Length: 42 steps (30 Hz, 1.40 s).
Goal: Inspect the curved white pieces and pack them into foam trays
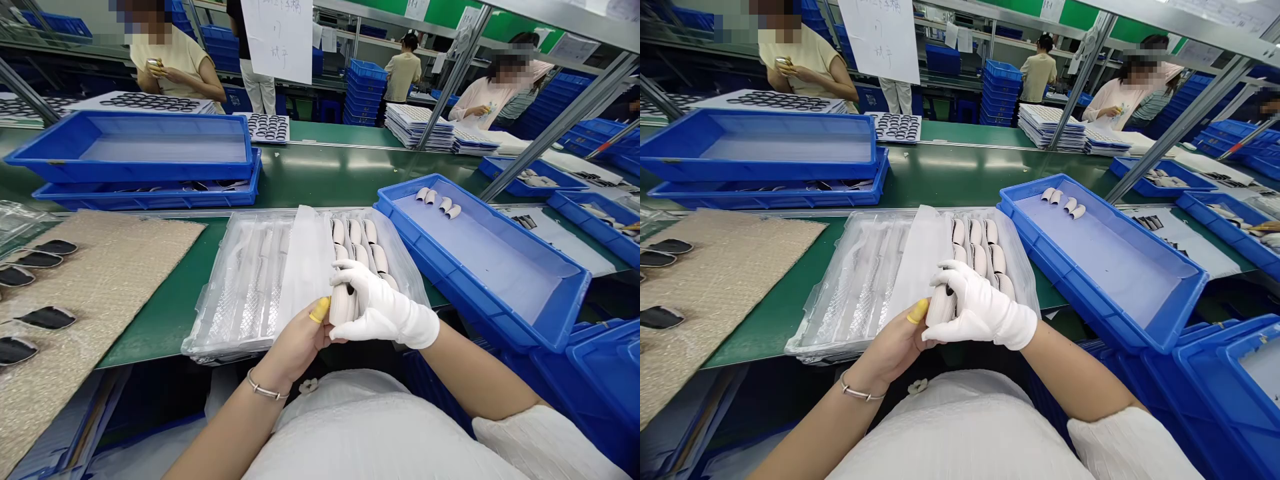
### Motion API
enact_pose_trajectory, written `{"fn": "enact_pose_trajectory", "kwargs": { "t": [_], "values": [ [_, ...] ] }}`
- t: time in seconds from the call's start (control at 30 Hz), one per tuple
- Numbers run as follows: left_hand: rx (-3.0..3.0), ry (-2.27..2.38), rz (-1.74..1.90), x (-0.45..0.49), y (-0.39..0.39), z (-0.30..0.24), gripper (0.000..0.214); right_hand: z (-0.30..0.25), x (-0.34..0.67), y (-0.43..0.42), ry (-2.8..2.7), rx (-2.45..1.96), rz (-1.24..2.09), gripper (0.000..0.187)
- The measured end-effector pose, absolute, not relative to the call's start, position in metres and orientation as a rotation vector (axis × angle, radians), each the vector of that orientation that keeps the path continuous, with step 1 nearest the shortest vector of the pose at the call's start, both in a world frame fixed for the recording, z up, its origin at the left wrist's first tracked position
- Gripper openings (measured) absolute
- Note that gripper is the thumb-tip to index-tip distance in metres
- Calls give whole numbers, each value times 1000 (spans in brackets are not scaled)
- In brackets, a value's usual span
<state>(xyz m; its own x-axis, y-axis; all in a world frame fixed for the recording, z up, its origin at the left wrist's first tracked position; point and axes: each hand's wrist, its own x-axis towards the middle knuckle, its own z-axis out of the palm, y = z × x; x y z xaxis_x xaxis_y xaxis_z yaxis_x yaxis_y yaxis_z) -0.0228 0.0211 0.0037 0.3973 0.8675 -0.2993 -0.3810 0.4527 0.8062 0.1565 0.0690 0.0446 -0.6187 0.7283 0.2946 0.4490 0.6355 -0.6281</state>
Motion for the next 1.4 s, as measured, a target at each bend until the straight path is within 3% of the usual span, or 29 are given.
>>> {"fn": "enact_pose_trajectory", "kwargs": {
  "t": [0.2,0.53,0.7,0.87,1.07,1.4],
  "values": [
    [432,530,847,-16,20,-11,42,31,152,66,-2064,-687,950,82],
    [339,437,948,-15,20,-10,43,21,155,57,-2046,-649,987,80],
    [402,448,918,-15,18,-12,33,27,151,68,-1772,-807,1140,59],
    [437,458,881,-17,13,-10,38,27,154,89,-1385,-963,1239,40],
    [432,506,915,-16,14,-10,39,22,163,90,-1327,-1094,1291,25],
    [602,710,951,-11,13,-3,52,42,157,72,-1363,-1226,1604,38]
  ]
}}
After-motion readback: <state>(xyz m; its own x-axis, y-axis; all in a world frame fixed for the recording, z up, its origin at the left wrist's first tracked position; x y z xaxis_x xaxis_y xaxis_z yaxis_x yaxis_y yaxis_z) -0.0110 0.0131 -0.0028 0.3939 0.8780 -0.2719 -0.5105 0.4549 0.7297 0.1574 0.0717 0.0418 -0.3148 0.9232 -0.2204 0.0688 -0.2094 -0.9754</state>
